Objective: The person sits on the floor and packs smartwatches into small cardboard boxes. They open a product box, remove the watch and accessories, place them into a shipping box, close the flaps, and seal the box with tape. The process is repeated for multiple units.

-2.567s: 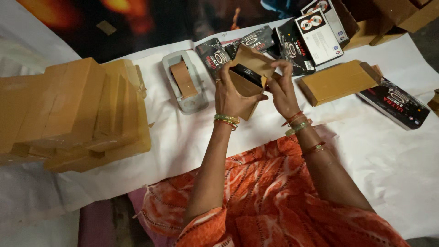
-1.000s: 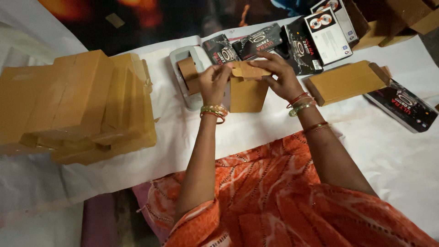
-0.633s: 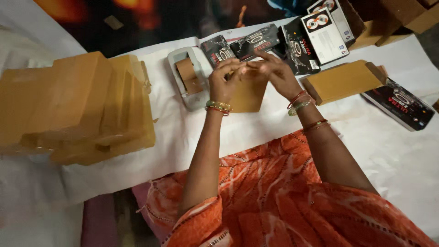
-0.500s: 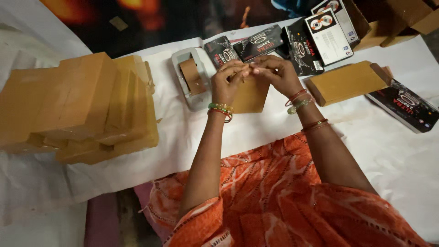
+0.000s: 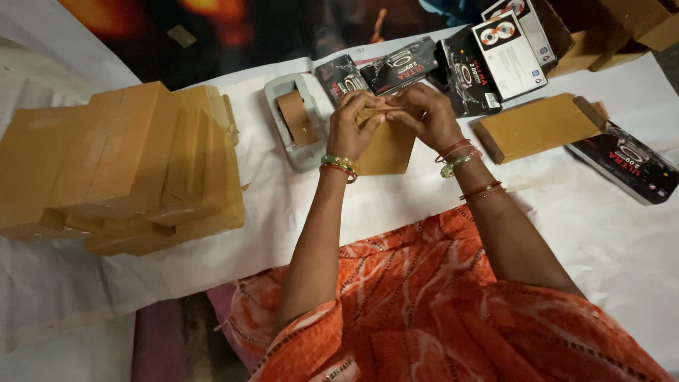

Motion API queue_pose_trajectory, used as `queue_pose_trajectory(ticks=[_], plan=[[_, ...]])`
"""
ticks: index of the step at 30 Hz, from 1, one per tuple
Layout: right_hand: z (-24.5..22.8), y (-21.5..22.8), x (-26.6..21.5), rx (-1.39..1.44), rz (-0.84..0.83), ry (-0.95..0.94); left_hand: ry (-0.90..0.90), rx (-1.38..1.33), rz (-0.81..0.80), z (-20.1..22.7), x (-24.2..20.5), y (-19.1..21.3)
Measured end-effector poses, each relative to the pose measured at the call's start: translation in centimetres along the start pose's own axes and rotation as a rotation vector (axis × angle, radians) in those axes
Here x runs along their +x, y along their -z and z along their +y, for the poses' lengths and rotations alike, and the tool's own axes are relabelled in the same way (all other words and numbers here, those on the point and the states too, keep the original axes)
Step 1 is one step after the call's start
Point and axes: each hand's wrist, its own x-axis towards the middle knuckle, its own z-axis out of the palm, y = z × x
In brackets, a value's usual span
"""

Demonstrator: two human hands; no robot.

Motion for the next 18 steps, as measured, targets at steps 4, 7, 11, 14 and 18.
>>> queue_pose_trajectory(ticks=[4, 7, 11, 14, 18], plan=[[0.7, -0.2, -0.5, 0.078, -0.013, -0.102, 0.113, -0.103, 0.001, -0.3, 0.1, -0.4], [1.0, -0.6, -0.8, 0.199, -0.019, -0.079, 0.175, -0.154, -0.041, -0.4, -0.4, -0.3], [0.4, -0.2, -1.1, 0.343, -0.088, -0.153, 0.132, -0.162, -0.06, 0.4, -1.4, -0.2], [-0.7, 1.1, -0.7, 0.268, -0.175, -0.096, 0.111, -0.157, -0.091, 1.3, -1.5, 0.5], [-1.8, 2.5, -0.6, 0.595, -0.235, -0.137, 0.175, -0.327, -0.046, 2.3, -1.9, 0.9]])
